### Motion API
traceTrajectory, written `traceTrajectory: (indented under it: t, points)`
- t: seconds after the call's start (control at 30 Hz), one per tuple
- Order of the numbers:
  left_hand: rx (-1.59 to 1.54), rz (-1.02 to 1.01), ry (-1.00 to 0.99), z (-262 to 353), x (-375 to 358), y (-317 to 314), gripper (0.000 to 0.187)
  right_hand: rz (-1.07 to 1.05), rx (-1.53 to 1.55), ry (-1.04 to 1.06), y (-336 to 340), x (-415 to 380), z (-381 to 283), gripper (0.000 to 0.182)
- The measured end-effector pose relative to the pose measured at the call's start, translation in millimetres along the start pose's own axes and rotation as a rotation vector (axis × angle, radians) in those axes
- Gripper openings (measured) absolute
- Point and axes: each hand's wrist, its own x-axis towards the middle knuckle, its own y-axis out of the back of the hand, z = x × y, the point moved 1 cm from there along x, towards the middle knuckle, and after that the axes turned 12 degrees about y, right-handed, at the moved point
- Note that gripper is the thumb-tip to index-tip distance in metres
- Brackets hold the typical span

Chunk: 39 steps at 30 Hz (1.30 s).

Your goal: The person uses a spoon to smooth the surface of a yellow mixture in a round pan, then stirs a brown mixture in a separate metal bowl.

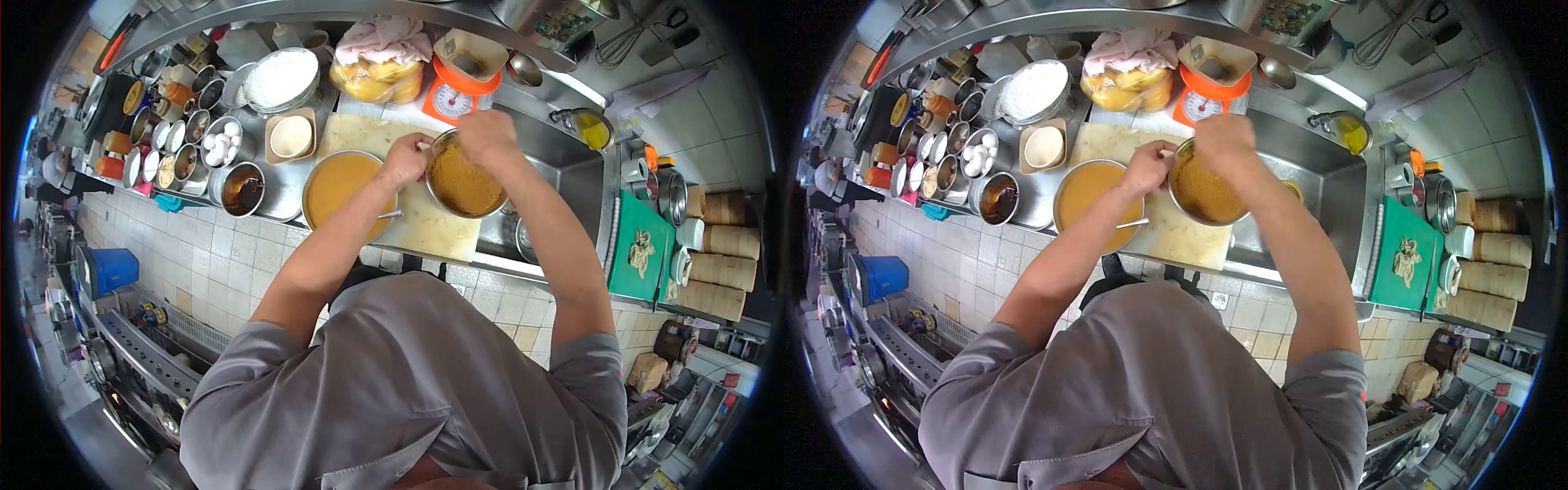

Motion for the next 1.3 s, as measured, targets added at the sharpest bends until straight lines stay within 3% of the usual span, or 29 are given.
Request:
traceTrajectory:
  t: [0.07,0.17,0.2,0.3,0.37,0.4,0.43,0.53,0.67,0.8,0.9,0.93,1.07,1.17,1.2,1.3]
  points:
    - [-0.018,-0.044,0.085,-11.1,-17.6,-1.2,0.047,-0.042,0.039,-0.038,-8.0,-17.1,24.4,0.021]
    - [0.16,0.021,-0.036,2.6,-22.6,1.7,0.051,-0.187,0.145,0.036,-23.8,-72.1,-3.9,0.02]
    - [0.178,0.094,-0.199,-14.5,16.3,-4.5,0.044,-0.164,0.161,0.006,-35.6,-66.4,-15.9,0.021]
    - [0.252,0.298,-0.426,-14.8,52.1,-28.9,0.031,-0.032,0.245,-0.156,-77.9,-42.9,-27.0,0.023]
    - [0.221,0.253,-0.29,-5.7,37.7,-29.2,0.027,0.115,0.351,-0.337,-96.2,-32.4,8.1,0.024]
    - [0.187,0.263,-0.343,-13.4,32.5,-30.7,0.027,0.043,0.308,-0.332,-99.3,-48.3,19.2,0.026]
    - [0.144,0.28,-0.407,-15.6,31.5,-32.8,0.027,-0.002,0.293,-0.294,-96.7,-64.0,11.5,0.025]
    - [0.078,0.361,-0.352,-29.8,27.3,-46.2,0.027,-0.121,0.246,-0.055,-80.7,-91.2,-46.9,0.025]
    - [0.134,0.431,-0.376,-36.9,7.9,-40.5,0.024,0.038,0.443,-0.357,-80.7,-51.9,11.3,0.027]
    - [0.124,0.443,-0.315,-29.2,5.2,-46.7,0.023,-0.024,0.197,-0.153,-111.1,-94.9,-18.4,0.025]
    - [0.118,0.459,-0.299,-35.4,-4.2,-52.0,0.022,-0.038,0.274,-0.113,-80.6,-49.5,-18.1,0.028]
    - [0.124,0.474,-0.286,-36.8,-8.8,-51.8,0.022,0.024,0.371,-0.262,-83.4,-45.5,7.9,0.027]
    - [0.089,0.574,-0.341,-49.1,-6.4,-60.5,0.022,-0.045,0.191,-0.098,-110.3,-94.8,1.7,0.025]
    - [0.019,0.527,-0.289,-55.9,-9.7,-59.7,0.03,-0.093,0.297,-0.088,-75.8,-50.9,-18.0,0.027]
    - [0.141,0.597,-0.383,-51.2,-20.6,-57.6,0.035,0.02,0.332,-0.207,-93.1,-37.7,3.9,0.027]
    - [0.544,0.751,-0.597,-47.0,-64.4,-60.7,0.052,-0.032,0.22,-0.167,-103.6,-73.3,21.8,0.021]
